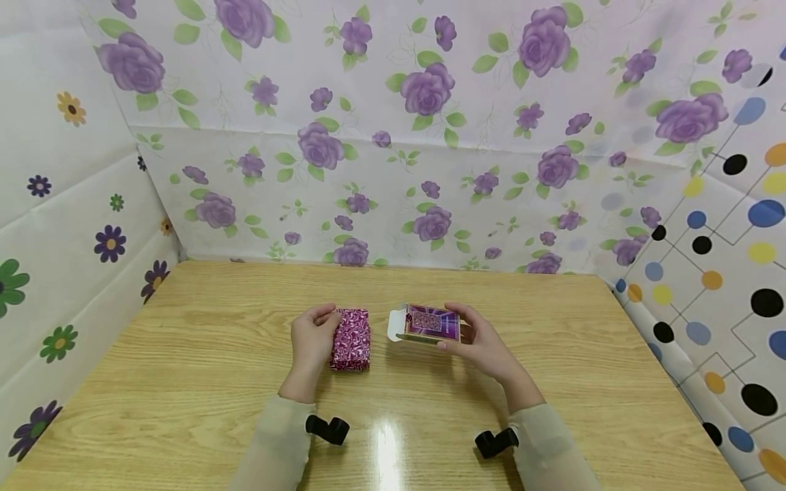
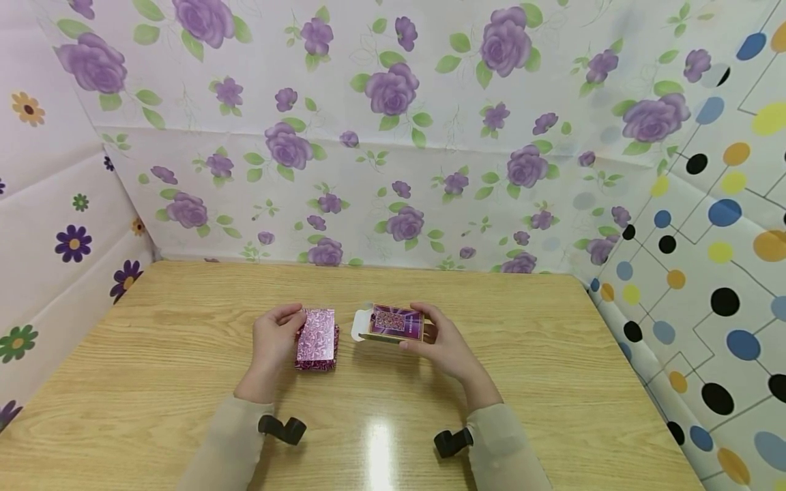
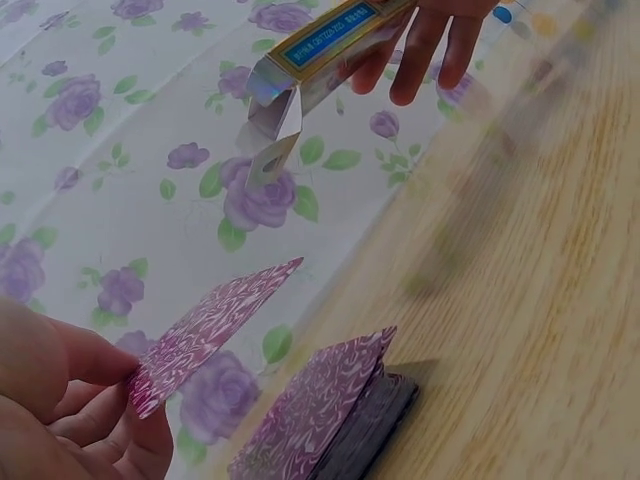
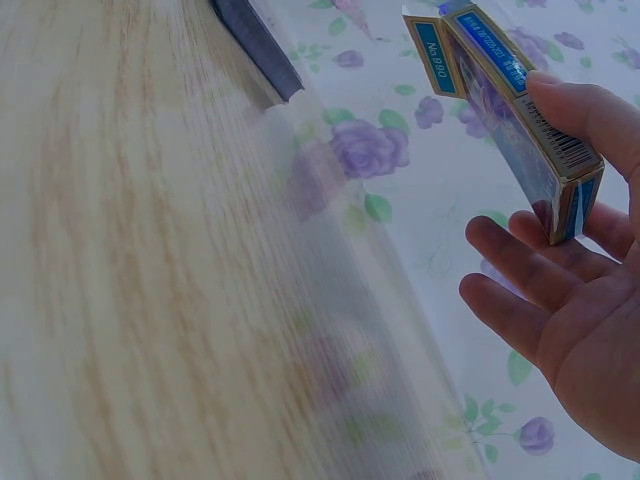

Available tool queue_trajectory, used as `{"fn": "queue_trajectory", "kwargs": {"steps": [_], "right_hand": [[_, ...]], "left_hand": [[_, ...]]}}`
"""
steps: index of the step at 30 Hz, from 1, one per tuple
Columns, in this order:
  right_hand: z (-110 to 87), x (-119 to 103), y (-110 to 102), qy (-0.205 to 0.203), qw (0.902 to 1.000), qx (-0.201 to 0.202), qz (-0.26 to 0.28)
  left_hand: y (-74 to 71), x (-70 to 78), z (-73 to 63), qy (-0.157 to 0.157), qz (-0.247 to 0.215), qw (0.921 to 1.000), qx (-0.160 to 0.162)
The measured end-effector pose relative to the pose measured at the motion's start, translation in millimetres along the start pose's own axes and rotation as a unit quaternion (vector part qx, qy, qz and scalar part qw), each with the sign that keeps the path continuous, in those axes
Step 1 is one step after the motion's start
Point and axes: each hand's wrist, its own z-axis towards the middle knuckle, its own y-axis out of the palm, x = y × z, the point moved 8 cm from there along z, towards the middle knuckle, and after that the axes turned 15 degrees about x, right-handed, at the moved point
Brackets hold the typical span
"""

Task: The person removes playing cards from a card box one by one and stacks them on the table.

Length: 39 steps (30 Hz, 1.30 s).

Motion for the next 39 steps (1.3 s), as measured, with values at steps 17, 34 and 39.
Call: {"fn": "queue_trajectory", "kwargs": {"steps": [17, 34, 39], "right_hand": [[0.2, 2, 0, 0.000, 1.0000, -0.006, 0.005], [0.8, 2, 0, -0.002, 1.0000, -0.004, 0.007], [0.0, 2, 0, -0.002, 1.0000, -0.004, 0.009]], "left_hand": [[-1.0, -7.4, 3.9, 0.027, 0.041, 0.9988, -0.004], [0.9, -8.3, 3.6, 0.073, 0.094, 0.9928, -0.006], [3.0, -12.5, 5.4, 0.088, 0.116, 0.9893, -0.005]]}}
